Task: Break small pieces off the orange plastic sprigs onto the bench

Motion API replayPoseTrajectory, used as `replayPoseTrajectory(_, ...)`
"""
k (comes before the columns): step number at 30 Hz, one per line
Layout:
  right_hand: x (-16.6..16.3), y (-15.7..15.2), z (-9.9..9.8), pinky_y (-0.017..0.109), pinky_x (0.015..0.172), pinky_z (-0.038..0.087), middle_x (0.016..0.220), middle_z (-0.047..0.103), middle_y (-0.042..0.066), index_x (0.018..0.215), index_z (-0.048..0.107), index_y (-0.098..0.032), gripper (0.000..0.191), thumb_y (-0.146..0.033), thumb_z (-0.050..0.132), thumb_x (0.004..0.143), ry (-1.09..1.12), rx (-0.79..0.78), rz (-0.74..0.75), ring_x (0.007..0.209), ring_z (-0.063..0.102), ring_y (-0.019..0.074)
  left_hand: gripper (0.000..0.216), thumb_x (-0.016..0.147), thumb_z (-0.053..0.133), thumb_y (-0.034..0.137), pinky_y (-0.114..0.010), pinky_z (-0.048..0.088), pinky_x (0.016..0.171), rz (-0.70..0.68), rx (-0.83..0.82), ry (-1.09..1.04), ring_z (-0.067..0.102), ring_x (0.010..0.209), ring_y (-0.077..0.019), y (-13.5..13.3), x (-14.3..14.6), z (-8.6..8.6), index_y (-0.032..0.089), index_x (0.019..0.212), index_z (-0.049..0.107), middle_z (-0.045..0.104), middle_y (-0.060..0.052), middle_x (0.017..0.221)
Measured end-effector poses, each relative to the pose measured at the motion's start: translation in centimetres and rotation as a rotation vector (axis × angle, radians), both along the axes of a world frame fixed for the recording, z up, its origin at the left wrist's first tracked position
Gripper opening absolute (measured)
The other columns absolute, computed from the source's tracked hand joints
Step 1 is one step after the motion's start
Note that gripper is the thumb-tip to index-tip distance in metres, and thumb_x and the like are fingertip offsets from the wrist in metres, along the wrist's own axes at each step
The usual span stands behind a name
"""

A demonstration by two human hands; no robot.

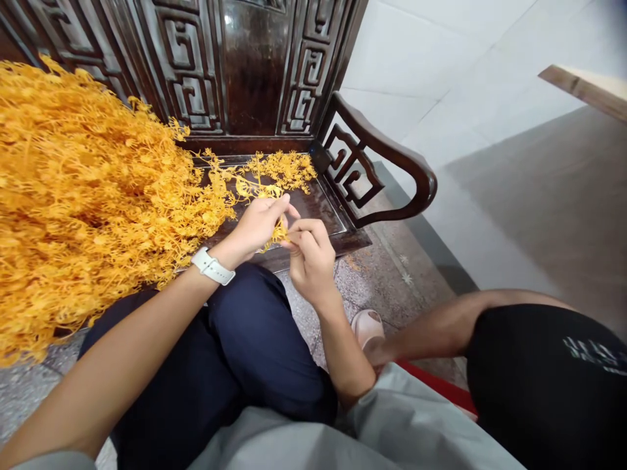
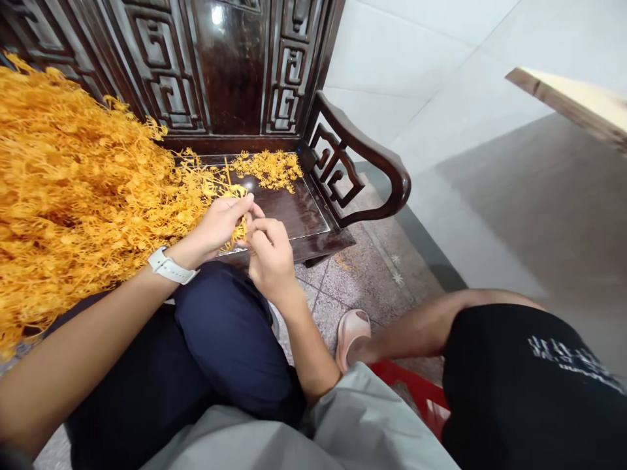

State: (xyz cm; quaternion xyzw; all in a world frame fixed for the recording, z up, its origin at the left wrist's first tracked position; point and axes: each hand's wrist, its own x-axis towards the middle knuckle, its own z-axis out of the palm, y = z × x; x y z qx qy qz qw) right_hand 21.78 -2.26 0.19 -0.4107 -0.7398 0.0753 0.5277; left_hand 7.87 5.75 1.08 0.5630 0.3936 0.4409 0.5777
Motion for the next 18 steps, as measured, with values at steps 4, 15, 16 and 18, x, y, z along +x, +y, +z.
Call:
replayPoseTrajectory(4,1.2,-0.9,1.8,0.038,0.081,0.052,0.100,0.066,0.006,0.090,0.057,-0.024,0.023,-0.008,0.054,0.106,-0.097,0.020,0.105,0.091,0.062,0.0204,0.058,0.104,0.059,0.067,-0.035,0.038,0.067,-0.006,0.088,0.031,0.046,0.061,-0.0174,-1.3,0.8,0.3,0.022,0.068,0.064,0.053,0.000,0.061)
replayPoseTrajectory(15,1.7,-6.5,3.0,0.034,0.073,0.055,0.071,0.066,0.001,0.083,0.074,-0.028,0.034,-0.051,0.066,0.108,0.182,-0.189,1.003,0.067,0.063,0.0159,0.061,0.112,0.056,0.056,-0.030,0.034,0.059,0.279,0.038,0.046,0.037,0.056,-0.0138,3.4,-2.3,1.0,0.021,0.062,0.049,0.044,0.001,0.059)
replayPoseTrajectory(16,1.9,-6.3,3.0,0.031,0.071,0.053,0.070,0.067,0.001,0.084,0.076,-0.028,0.032,-0.052,0.072,0.104,0.159,-0.244,1.182,0.064,0.062,0.0135,0.062,0.112,0.056,0.057,-0.029,0.034,0.059,0.276,0.045,0.025,0.038,0.055,-0.0131,3.6,-2.8,1.3,0.020,0.062,0.050,0.045,0.001,0.059)
replayPoseTrajectory(18,2.5,-4.9,2.9,0.028,0.064,0.049,0.066,0.065,-0.001,0.083,0.079,-0.028,0.031,-0.054,0.079,0.099,0.183,-0.351,1.428,0.057,0.058,0.0101,0.063,0.112,0.053,0.059,-0.027,0.035,0.056,0.284,0.024,-0.024,0.040,0.053,-0.0120,3.6,-3.5,1.8,0.019,0.064,0.054,0.047,0.000,0.060)
